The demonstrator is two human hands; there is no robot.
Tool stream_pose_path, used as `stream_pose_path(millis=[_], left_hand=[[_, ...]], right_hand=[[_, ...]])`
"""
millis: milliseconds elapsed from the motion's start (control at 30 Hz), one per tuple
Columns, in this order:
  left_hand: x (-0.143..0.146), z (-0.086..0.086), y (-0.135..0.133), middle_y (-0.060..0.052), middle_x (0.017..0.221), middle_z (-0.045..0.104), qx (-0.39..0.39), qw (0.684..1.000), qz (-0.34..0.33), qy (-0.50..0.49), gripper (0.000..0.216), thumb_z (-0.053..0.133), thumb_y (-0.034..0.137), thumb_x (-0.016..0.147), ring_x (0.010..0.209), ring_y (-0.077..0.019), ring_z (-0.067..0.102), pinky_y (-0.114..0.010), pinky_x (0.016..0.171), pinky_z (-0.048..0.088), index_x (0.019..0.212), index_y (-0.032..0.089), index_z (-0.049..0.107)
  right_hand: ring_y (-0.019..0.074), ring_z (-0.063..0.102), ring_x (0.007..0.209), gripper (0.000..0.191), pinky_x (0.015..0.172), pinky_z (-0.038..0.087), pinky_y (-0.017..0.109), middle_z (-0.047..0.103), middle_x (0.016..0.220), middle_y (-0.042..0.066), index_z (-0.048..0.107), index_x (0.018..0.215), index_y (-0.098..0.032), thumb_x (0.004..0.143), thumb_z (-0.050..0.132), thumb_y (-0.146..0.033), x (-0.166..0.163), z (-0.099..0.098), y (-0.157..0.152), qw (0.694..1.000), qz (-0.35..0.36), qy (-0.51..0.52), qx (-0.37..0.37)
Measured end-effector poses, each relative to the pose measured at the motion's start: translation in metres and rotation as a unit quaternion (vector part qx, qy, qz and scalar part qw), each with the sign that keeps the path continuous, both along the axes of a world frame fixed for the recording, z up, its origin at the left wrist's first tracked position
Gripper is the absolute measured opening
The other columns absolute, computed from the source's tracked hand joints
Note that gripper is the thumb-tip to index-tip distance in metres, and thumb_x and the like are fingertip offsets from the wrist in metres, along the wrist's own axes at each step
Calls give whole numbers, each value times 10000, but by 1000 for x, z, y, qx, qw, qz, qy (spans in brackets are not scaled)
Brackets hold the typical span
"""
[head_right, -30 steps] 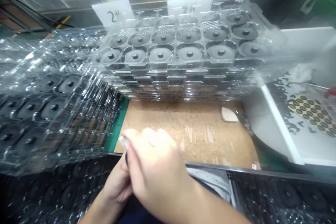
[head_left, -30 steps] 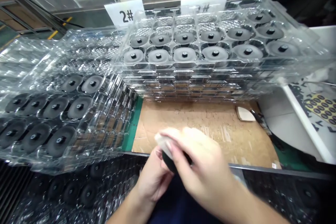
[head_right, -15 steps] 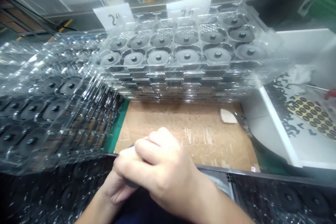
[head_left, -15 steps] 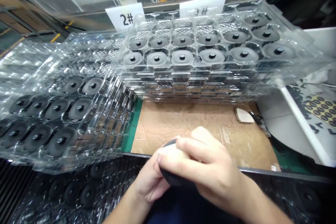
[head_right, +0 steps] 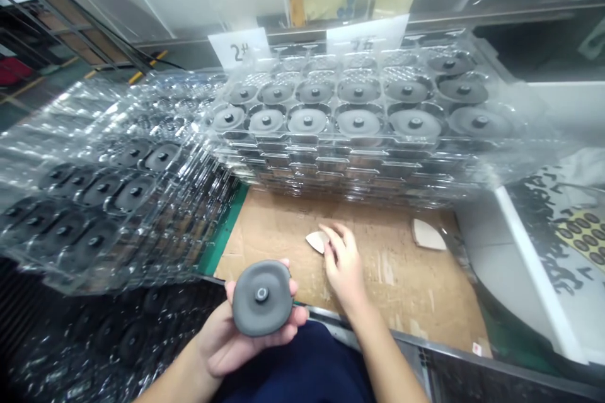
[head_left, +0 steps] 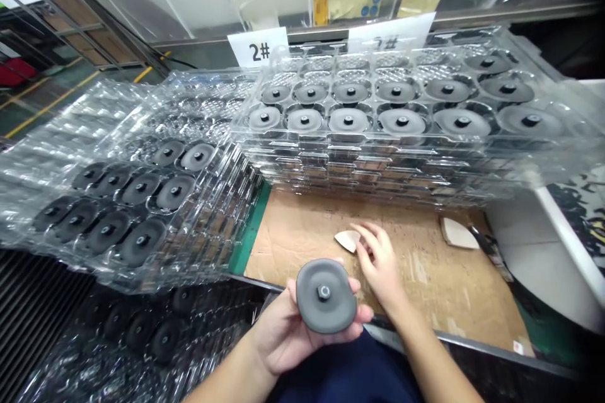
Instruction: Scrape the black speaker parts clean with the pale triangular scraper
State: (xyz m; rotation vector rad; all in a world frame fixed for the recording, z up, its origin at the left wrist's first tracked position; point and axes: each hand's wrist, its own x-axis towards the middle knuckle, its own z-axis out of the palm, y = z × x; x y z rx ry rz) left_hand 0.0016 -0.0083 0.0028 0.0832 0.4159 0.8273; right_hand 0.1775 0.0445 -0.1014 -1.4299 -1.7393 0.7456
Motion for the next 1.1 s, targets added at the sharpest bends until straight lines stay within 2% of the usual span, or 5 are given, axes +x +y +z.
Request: stream_pose_path(millis=[300, 467, 533, 900, 1100], left_hand=[[7, -8, 0, -57, 1166, 590, 162, 973, 38, 162, 547, 549, 467, 749, 902, -252, 646, -372, 771, 499, 1270, 384, 401], [4, -15, 2, -52, 1248, 531, 472, 714, 84, 510, 916, 677, 46, 647, 1152, -242, 472, -424, 996, 302, 1338, 436, 219], [2, -17, -1, -54, 1265, 518, 504, 666, 74, 544, 959, 651, 18, 658, 1150, -233, 473, -429, 982, 316, 1351, 443, 142], [-23, -16, -18, -85, 959, 689, 263, 826, -2, 499, 279, 625, 311, 723, 883, -216, 609, -311, 828, 428, 966, 181, 672], [-67, -35, -61, -12, 501, 600, 168, 815, -2, 555, 356, 583, 439, 732, 480, -121, 548, -234, 489, 396, 619, 107, 649]], right_hand=[[168, 644, 803, 247, 719, 538, 289, 676, 865, 42, 652, 904, -208, 863, 413, -159, 6, 8, -40, 997, 55, 37, -26], [151, 617, 714, 359, 652, 522, 283, 642, 914, 77, 476, 1224, -183, 869, 431, -152, 11, 20, -49, 999, 33, 18, 15], [160, 603, 764, 392, 693, 503, 307, 635, 938, 77, 461, 1246, -209, 861, 448, -141, 14, 31, -52, 997, 63, 10, 47], [144, 533, 599, 198, 560, 424, 281, 612, 688, 36, 632, 950, -187, 883, 451, -229, -1, 58, -55, 971, 204, -24, 123], [144, 570, 535, 302, 511, 462, 253, 605, 600, 9, 643, 773, -222, 877, 435, -415, -31, 42, -60, 944, 306, -21, 120]])
